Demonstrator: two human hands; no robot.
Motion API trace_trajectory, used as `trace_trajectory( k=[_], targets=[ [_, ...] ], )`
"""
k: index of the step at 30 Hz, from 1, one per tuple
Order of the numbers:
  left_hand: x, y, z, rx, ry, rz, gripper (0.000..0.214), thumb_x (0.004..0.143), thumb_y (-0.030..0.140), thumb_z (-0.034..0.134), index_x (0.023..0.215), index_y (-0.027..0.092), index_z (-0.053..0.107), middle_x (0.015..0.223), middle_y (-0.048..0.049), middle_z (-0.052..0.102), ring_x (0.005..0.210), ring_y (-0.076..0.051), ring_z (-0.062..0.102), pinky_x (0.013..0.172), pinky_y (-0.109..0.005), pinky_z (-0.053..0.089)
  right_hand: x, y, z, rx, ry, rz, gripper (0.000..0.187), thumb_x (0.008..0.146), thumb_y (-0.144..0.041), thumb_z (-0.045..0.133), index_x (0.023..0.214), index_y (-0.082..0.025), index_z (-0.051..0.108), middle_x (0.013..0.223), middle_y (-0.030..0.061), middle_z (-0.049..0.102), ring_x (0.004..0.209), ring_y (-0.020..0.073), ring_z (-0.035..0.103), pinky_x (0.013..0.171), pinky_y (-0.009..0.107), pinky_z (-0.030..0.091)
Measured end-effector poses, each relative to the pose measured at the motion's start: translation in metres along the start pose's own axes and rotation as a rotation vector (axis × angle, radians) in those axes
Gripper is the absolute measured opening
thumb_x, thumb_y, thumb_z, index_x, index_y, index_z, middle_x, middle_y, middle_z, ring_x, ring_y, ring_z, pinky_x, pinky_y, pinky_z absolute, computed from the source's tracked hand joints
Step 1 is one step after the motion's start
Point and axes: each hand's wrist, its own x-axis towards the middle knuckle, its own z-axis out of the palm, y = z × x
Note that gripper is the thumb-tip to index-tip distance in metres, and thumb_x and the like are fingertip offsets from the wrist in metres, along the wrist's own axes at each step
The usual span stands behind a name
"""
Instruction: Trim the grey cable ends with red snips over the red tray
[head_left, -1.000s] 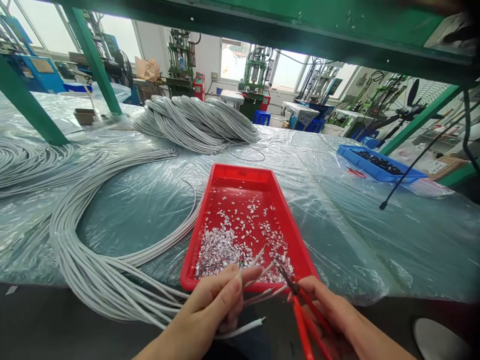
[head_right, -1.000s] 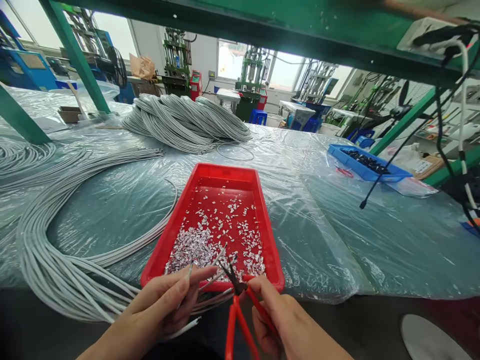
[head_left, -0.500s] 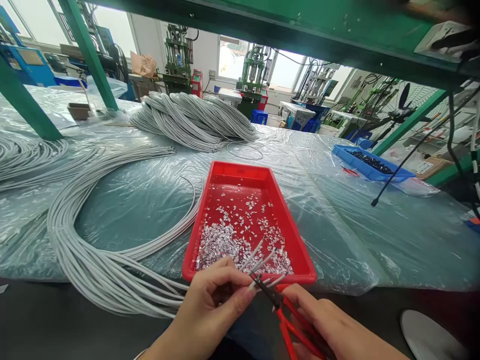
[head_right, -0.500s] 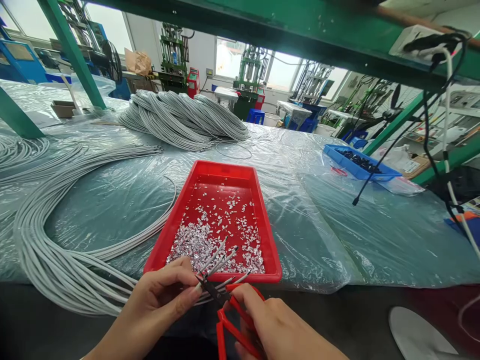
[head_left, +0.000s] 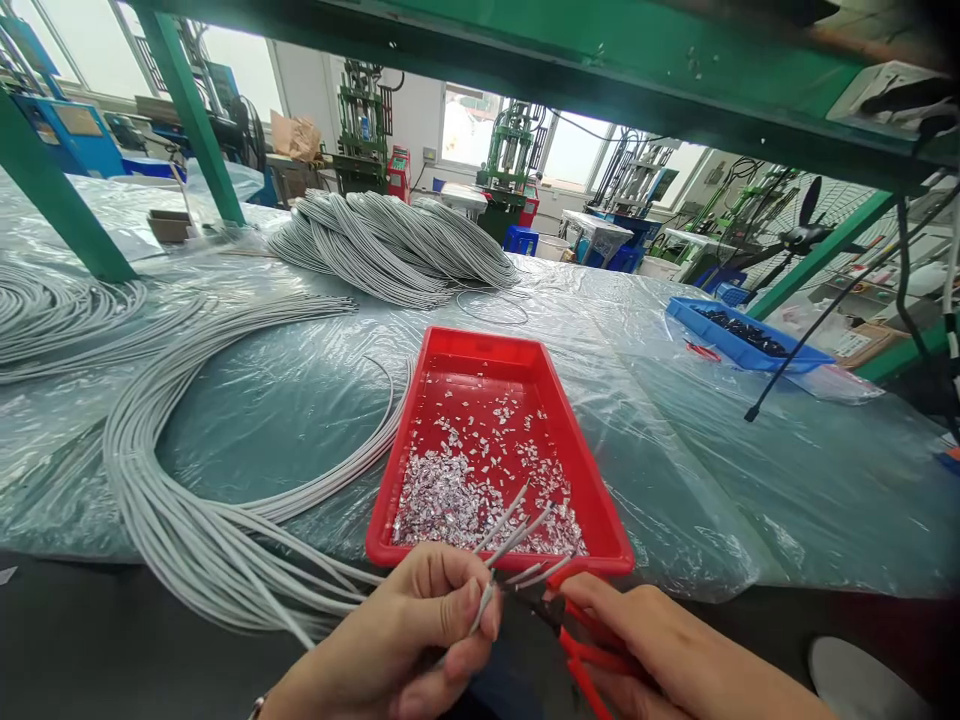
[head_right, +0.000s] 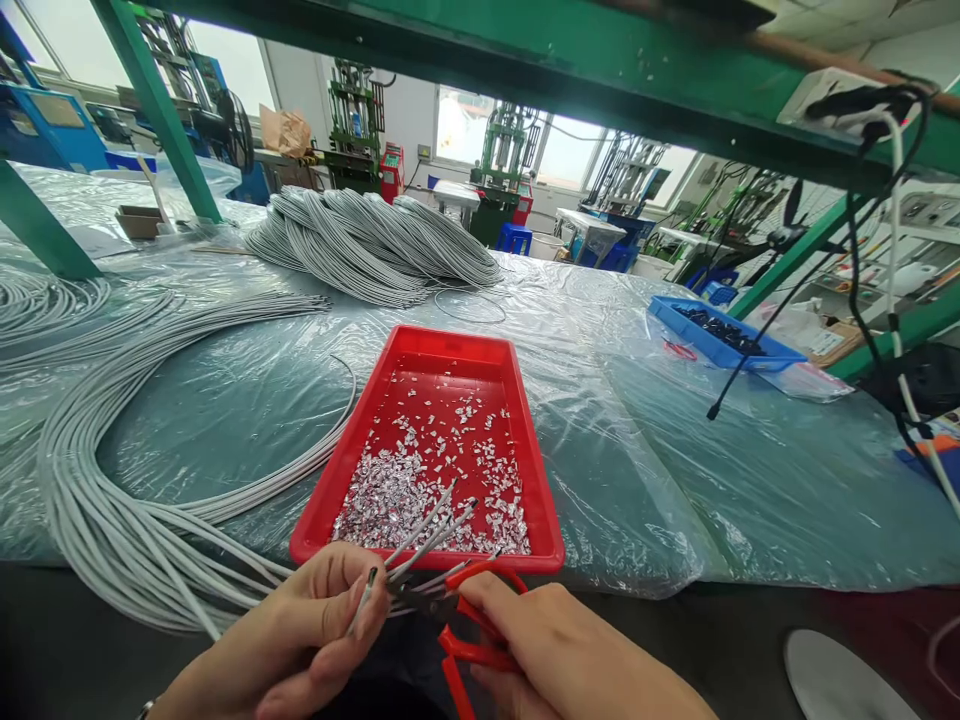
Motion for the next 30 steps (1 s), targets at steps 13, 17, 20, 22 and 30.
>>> trace_trajectory(
  k=[13,17,20,22,30],
  targets=[
    [0.004,-0.011,0.011,0.490,0.376,0.282,0.037,0.072,0.049,0.066,0.068,0.012,0.066,0.051,0.0031,0.054,0.032,-0.001,0.037,0.033,-0.014,0.021,0.048,-0.020,0.037,0.571,0.462,0.083,0.031,0.066,-0.039,0.074,0.056,-0.015,0.058,0.050,-0.0050,0.044,0.048,0.0114,0.039,0.045,0.022,0.032],
    [0.003,-0.007,0.013,0.520,0.356,0.303,0.035,0.073,0.050,0.064,0.074,0.015,0.069,0.057,0.0011,0.056,0.036,-0.003,0.041,0.035,-0.015,0.025,0.048,-0.016,0.040,0.614,0.500,0.062,0.031,0.070,-0.041,0.072,0.056,-0.017,0.056,0.045,-0.0063,0.043,0.039,0.0091,0.037,0.037,0.020,0.028],
    [0.005,-0.006,0.012,0.588,0.352,0.359,0.021,0.075,0.038,0.066,0.072,0.017,0.071,0.059,0.0016,0.054,0.041,-0.007,0.047,0.037,-0.017,0.031,0.048,-0.013,0.043,0.318,0.644,-0.126,0.025,0.080,-0.029,0.060,0.058,-0.018,0.060,0.046,-0.0029,0.050,0.039,0.0115,0.047,0.039,0.021,0.035],
    [0.008,-0.009,0.009,0.738,0.452,0.541,0.008,0.074,0.026,0.068,0.072,0.020,0.073,0.059,0.0013,0.053,0.048,-0.010,0.050,0.043,-0.019,0.036,0.048,-0.012,0.045,0.080,0.713,-0.249,0.025,0.082,-0.019,0.052,0.057,-0.018,0.059,0.049,0.0006,0.055,0.042,0.0134,0.050,0.043,0.024,0.037],
    [0.013,-0.011,0.000,1.126,0.626,0.885,0.013,0.075,0.009,0.064,0.074,0.020,0.071,0.057,0.0017,0.052,0.050,-0.010,0.048,0.047,-0.020,0.037,0.047,-0.012,0.033,0.112,0.479,-0.120,0.029,0.083,-0.029,0.053,0.057,-0.017,0.055,0.048,-0.0029,0.047,0.042,0.0113,0.044,0.041,0.022,0.035]
  ],
)
